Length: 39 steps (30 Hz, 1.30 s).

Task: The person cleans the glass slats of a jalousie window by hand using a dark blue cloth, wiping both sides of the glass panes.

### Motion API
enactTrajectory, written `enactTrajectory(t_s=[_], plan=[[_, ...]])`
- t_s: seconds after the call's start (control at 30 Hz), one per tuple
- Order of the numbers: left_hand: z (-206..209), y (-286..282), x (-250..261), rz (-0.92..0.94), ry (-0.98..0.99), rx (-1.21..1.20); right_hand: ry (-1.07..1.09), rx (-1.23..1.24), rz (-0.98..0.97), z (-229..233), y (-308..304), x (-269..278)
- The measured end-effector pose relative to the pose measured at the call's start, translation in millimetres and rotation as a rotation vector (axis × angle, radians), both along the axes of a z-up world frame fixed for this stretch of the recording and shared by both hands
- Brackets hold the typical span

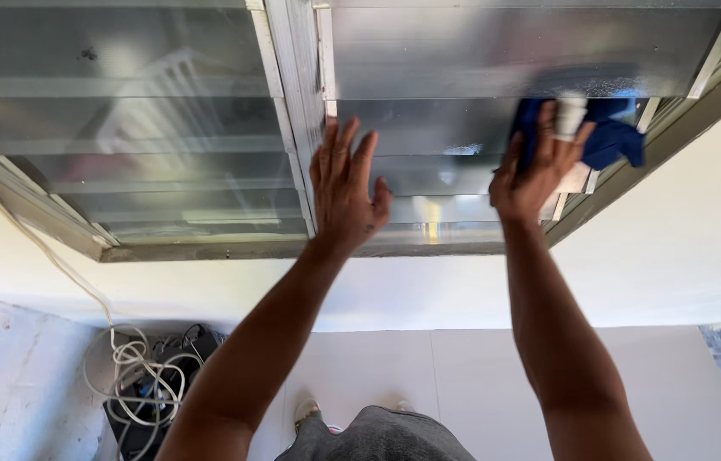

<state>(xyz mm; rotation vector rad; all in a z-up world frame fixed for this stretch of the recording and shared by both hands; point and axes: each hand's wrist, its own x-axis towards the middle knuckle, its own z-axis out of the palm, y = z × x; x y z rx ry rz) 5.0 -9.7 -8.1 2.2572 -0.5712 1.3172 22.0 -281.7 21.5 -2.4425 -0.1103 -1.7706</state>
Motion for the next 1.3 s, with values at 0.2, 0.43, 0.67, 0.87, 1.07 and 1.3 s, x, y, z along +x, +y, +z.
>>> enactTrajectory(t_s=[0.2,0.43,0.67,0.87,1.07,1.3], plan=[[37,-8,-31,-0.482,0.202,-0.008,0.660,0.603,0.791,29,30,-71],[50,-18,-31,-0.830,1.103,-0.236,0.467,-0.491,1.029,111,1,-64],[33,-23,-25,-0.879,1.483,-0.661,0.799,0.042,0.723,121,15,-97],[47,-26,-14,-0.966,1.631,-1.211,0.986,0.636,1.212,61,6,-118],[52,-42,-12,-1.085,1.651,-1.223,0.933,1.470,1.572,-36,10,-94],[93,-61,-10,-0.565,1.143,-0.280,0.691,1.586,1.893,-26,35,-107]])
